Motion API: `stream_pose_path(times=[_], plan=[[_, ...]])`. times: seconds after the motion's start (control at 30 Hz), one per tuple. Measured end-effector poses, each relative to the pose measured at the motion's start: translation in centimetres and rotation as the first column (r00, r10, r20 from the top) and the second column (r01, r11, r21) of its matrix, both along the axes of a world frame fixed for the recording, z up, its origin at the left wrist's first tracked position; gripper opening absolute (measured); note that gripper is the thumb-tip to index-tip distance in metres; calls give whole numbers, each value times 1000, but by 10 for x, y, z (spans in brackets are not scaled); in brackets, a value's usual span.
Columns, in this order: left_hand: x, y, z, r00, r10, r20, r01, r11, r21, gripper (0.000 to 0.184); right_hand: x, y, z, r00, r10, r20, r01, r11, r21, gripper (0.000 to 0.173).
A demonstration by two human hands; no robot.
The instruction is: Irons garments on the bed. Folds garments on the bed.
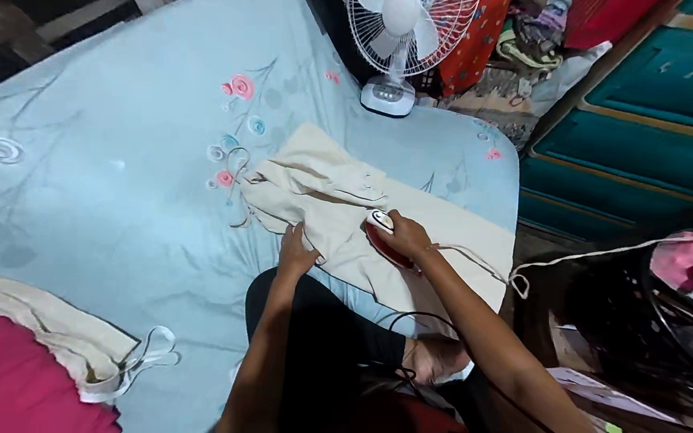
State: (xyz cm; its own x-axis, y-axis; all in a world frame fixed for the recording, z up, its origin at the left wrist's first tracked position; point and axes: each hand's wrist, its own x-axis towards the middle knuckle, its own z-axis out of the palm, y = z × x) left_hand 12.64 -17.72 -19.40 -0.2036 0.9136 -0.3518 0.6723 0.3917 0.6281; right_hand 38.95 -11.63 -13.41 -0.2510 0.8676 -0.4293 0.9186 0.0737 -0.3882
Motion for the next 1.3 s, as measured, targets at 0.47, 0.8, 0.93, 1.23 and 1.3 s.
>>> stream_pose_path(times=[0.47, 0.8, 0.93, 1.23, 1.3], plan=[[44, 122, 95, 856, -515, 55, 446, 788, 424, 41, 9, -35, 4, 983, 180, -28, -182, 981, -69, 58], [-103, 51, -10, 989, 127, -74, -98, 945, 311, 49, -18, -20, -5, 934, 349, -77, -353, 935, -46, 59], [-111, 66, -10, 964, 160, -213, -139, 984, 115, 56, -42, -17, -6, 919, 389, -65, -391, 920, -22, 60], [-143, 83, 20, 1000, 12, -1, -10, 821, 571, 28, -72, -7, -20, 961, 213, -176, -209, 977, 43, 57], [-143, 87, 16, 999, -2, 52, -32, 776, 631, 25, -74, -5, -23, 950, 237, -203, -230, 971, 61, 57]])
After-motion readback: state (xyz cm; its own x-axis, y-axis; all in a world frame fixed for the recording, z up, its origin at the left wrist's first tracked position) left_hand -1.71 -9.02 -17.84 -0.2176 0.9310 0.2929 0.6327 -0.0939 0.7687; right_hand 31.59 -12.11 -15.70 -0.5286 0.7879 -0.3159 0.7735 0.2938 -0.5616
